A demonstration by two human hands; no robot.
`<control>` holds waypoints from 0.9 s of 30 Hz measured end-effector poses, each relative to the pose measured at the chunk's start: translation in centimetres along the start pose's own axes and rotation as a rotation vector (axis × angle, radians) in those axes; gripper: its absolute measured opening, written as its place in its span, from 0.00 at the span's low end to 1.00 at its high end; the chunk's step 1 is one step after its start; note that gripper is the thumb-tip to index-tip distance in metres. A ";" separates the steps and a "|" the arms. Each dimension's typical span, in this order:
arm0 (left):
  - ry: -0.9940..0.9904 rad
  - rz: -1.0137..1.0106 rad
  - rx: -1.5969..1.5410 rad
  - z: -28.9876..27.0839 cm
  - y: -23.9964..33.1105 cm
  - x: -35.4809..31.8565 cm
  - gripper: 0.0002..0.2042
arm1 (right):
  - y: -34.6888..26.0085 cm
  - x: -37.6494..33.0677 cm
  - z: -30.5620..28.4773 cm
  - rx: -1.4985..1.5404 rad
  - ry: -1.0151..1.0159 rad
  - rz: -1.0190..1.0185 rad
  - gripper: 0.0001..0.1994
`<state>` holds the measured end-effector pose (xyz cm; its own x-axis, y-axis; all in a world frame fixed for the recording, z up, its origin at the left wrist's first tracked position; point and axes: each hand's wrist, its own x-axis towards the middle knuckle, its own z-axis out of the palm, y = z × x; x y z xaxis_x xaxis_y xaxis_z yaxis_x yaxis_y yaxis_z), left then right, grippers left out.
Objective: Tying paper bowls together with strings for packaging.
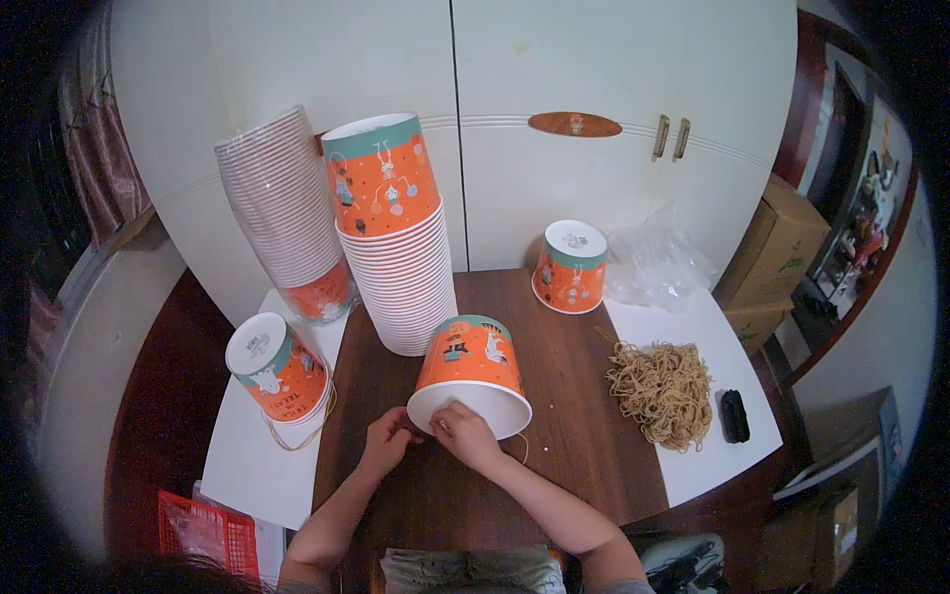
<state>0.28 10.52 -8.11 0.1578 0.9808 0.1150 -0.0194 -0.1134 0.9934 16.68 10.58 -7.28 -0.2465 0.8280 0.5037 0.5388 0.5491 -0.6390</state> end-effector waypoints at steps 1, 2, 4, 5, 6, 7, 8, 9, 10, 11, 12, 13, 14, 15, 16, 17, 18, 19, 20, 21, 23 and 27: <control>-0.002 0.001 0.000 0.0 0.1 0.0 0.12 | 0.2 -0.1 0.1 0.011 0.005 0.008 0.05; -0.032 0.021 0.241 0.0 0.3 0.1 0.11 | 0.4 -0.1 0.1 0.023 0.010 0.015 0.05; -0.058 0.040 0.482 0.0 0.6 0.0 0.11 | 0.3 -0.2 0.1 0.035 0.001 0.015 0.05; -0.077 0.077 0.537 0.2 0.5 -0.1 0.09 | 0.2 -0.2 0.1 0.046 -0.007 0.015 0.05; -0.097 0.114 0.591 0.4 0.5 -0.1 0.08 | 0.2 -0.2 0.0 0.046 -0.007 0.014 0.05; -0.097 0.115 0.591 0.4 0.7 -0.1 0.08 | 0.1 -0.2 -0.1 0.055 -0.026 0.029 0.05; -0.099 0.094 0.587 0.5 1.1 -0.2 0.07 | 0.1 -0.2 -0.1 0.065 -0.044 0.045 0.05; -0.101 0.074 0.584 0.6 1.3 -0.2 0.07 | 0.1 -0.2 -0.1 0.064 -0.044 0.044 0.05; -0.101 0.075 0.584 0.6 1.3 -0.2 0.07 | 0.1 -0.3 -0.1 0.067 -0.047 0.044 0.05; -0.101 0.085 0.588 0.5 1.3 -0.2 0.07 | 0.1 -0.3 -0.1 0.070 -0.051 0.044 0.05; -0.101 0.094 0.592 0.5 1.3 -0.2 0.06 | 0.1 -0.3 -0.2 0.070 -0.051 0.044 0.05; -0.101 0.094 0.592 0.6 1.4 -0.3 0.06 | 0.0 -0.3 -0.3 0.067 -0.053 0.041 0.04; -0.094 0.068 0.580 0.6 1.7 -0.3 0.07 | 0.0 -0.3 -0.3 0.063 -0.055 0.038 0.04; -0.086 0.043 0.569 0.6 1.9 -0.4 0.07 | 0.0 -0.2 -0.4 0.064 -0.056 0.037 0.04; -0.085 0.043 0.569 0.5 1.6 -0.3 0.07 | 0.0 -0.2 -0.5 0.069 -0.062 0.029 0.05; -0.073 0.086 0.591 0.3 0.9 -0.3 0.08 | 0.1 -0.2 -0.5 0.074 -0.069 0.021 0.05; -0.064 0.130 0.613 0.3 0.8 -0.2 0.09 | 0.2 -0.3 -0.6 0.074 -0.069 0.022 0.05; -0.064 0.130 0.612 0.3 0.8 -0.2 0.09 | 0.4 -0.4 -0.7 0.086 -0.068 0.013 0.05; -0.075 0.107 0.591 0.4 1.0 -0.3 0.10 | 0.5 -0.4 -0.7 0.099 -0.068 0.003 0.05; -0.085 0.084 0.569 0.4 1.2 -0.3 0.11 | 0.6 -0.5 -0.7 0.099 -0.068 0.003 0.05; -0.086 0.076 0.561 0.3 0.8 -0.3 0.11 | 0.7 -0.5 -0.7 0.068 -0.059 -0.012 0.05; -0.111 0.050 0.601 0.1 0.7 -0.3 0.12 | 0.1 -0.5 -1.0 0.110 -0.103 0.043 0.05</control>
<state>0.37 10.15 -7.40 0.2733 0.9532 0.1291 0.5257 -0.2605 0.8098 17.66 10.11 -7.07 -0.3091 0.8552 0.4160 0.4602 0.5173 -0.7216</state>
